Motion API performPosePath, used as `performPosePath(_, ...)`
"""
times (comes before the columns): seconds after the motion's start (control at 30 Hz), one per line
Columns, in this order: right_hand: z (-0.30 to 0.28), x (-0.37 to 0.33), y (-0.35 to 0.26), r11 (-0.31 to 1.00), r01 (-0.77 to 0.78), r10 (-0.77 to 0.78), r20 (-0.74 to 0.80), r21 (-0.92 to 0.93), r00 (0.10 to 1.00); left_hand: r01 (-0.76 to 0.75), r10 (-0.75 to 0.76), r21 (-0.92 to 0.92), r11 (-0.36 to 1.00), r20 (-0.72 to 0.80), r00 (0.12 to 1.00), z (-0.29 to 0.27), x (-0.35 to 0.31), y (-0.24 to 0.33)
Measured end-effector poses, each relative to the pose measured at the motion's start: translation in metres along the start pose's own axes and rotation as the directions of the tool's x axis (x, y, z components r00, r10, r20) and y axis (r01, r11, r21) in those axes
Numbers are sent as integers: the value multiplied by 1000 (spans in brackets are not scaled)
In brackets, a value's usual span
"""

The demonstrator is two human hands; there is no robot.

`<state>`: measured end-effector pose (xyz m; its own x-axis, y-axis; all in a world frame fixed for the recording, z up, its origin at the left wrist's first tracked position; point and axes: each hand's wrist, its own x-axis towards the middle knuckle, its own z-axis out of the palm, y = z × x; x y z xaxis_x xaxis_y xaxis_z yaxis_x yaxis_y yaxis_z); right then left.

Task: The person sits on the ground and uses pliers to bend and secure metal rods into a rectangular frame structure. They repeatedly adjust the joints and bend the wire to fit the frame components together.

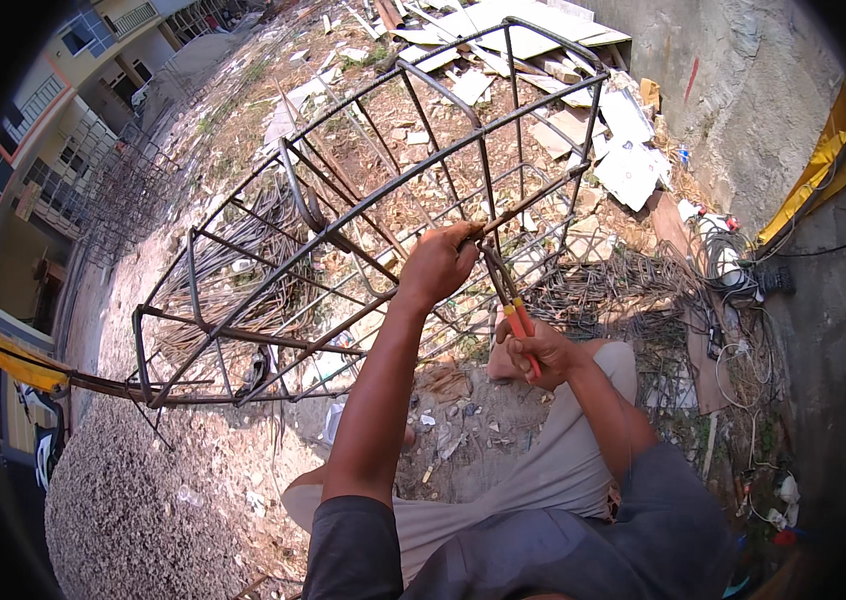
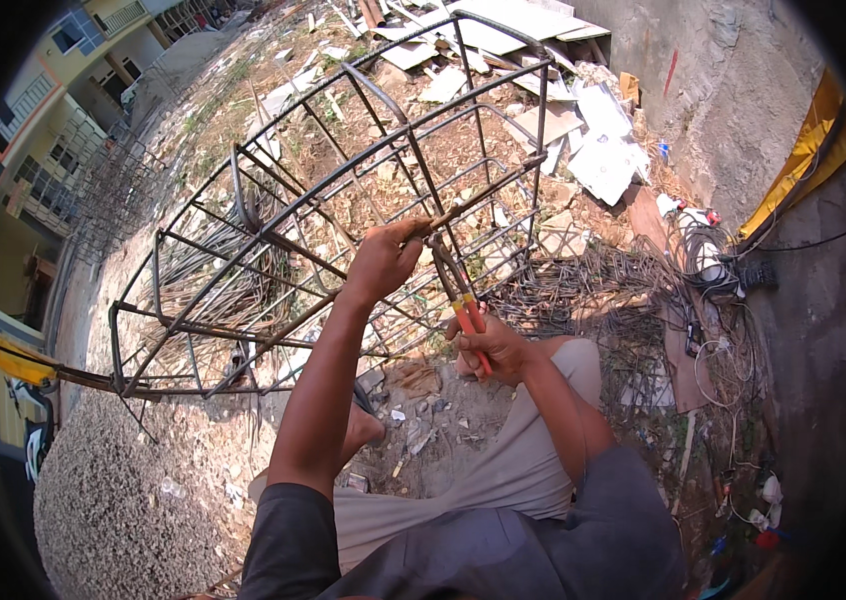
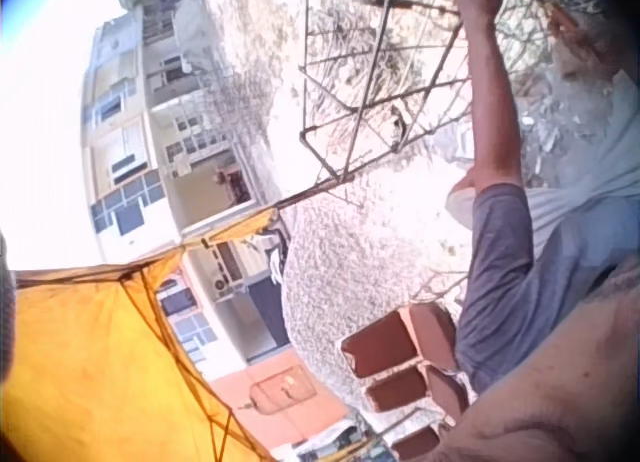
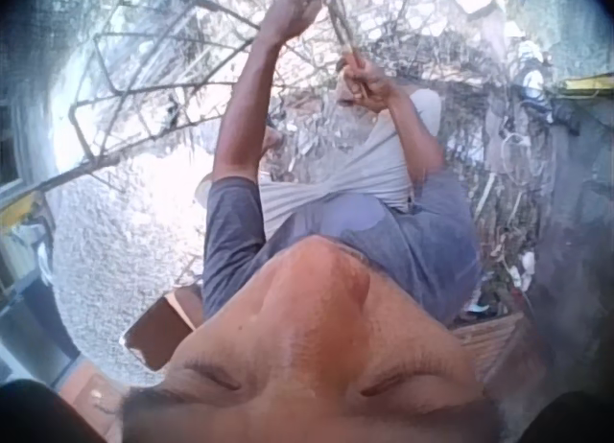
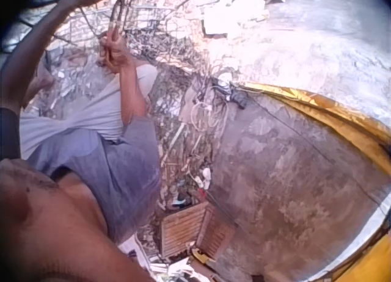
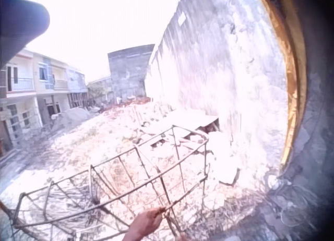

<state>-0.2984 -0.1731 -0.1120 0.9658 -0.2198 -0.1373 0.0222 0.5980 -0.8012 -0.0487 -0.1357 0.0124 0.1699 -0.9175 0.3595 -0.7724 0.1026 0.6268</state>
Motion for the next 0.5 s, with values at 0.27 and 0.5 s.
performPosePath(0.27, 24, -3, -7, 33, -384, -885, -206, -923, 418, 97, -100, 56, 994, 43, 994, -2, -1, 7)
performPosePath(0.5, -33, -5, -83, -187, -325, -742, -84, -927, 666, 92, -93, 30, 995, 19, 995, -3, -3, 4)
